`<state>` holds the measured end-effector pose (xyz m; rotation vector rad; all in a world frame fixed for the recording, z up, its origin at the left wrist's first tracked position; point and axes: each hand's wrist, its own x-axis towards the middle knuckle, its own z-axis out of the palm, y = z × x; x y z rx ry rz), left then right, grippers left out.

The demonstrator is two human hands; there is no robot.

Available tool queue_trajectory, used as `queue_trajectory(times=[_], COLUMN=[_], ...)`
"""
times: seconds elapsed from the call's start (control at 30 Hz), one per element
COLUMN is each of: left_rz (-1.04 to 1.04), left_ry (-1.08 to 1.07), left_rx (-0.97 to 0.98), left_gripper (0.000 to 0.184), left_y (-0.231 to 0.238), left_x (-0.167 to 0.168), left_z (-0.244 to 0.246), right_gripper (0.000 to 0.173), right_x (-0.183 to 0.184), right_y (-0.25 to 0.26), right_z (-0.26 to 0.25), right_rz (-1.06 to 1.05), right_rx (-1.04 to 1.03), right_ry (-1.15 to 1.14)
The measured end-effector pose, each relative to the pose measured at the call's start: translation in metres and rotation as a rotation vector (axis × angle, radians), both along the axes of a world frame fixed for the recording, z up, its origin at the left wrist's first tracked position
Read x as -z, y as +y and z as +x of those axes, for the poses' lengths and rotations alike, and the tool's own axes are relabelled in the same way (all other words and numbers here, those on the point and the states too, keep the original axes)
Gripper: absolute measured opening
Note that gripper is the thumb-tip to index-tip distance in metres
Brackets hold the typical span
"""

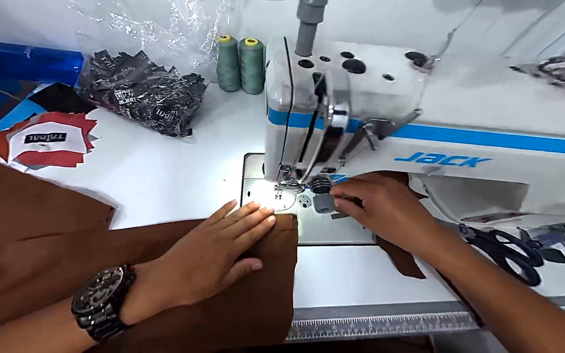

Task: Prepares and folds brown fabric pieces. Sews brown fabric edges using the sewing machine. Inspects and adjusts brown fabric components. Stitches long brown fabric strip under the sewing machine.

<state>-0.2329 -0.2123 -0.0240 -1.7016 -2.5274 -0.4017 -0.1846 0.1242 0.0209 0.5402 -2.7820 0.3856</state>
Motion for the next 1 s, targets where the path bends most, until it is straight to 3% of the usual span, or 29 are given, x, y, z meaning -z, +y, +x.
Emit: queue_trajectory(times=[0.1,0.33,0.43,0.57,0.67,0.93,1.0], left_rz=[-0.009,-0.040,-0.054,-0.137,-0.107,-0.106,-0.082], left_ry=[0.013,0.184,0.219,0.100,-0.015,0.042,0.042], left_rx=[0.002,-0.007,-0.033,-0.167,-0.111,-0.080,-0.090], left_gripper=[0.067,0.066,0.060,0.065,0.067,0.072,0.073], left_y=[0.005,0.009,0.003,-0.018,-0.022,-0.011,-0.009], left_x=[-0.002,-0.005,-0.016,-0.018,-0.009,-0.009,-0.008], left_z=[-0.020,-0.019,-0.008,0.011,-0.009,-0.019,-0.017], right_gripper=[0.013,0.045,0.050,0.050,0.051,0.051,0.042], right_x=[-0.004,0.041,0.048,0.048,0.048,0.040,0.033], right_y=[-0.021,-0.033,-0.033,-0.032,-0.031,-0.029,-0.025], right_z=[-0.008,0.003,0.009,0.011,0.011,0.007,0.004], right_rz=[0.052,0.065,0.108,0.127,0.121,0.165,0.164], right_rx=[-0.102,-0.236,-0.250,-0.226,-0.199,-0.151,-0.148], right_ry=[0.049,0.088,0.062,0.085,0.089,0.109,0.118])
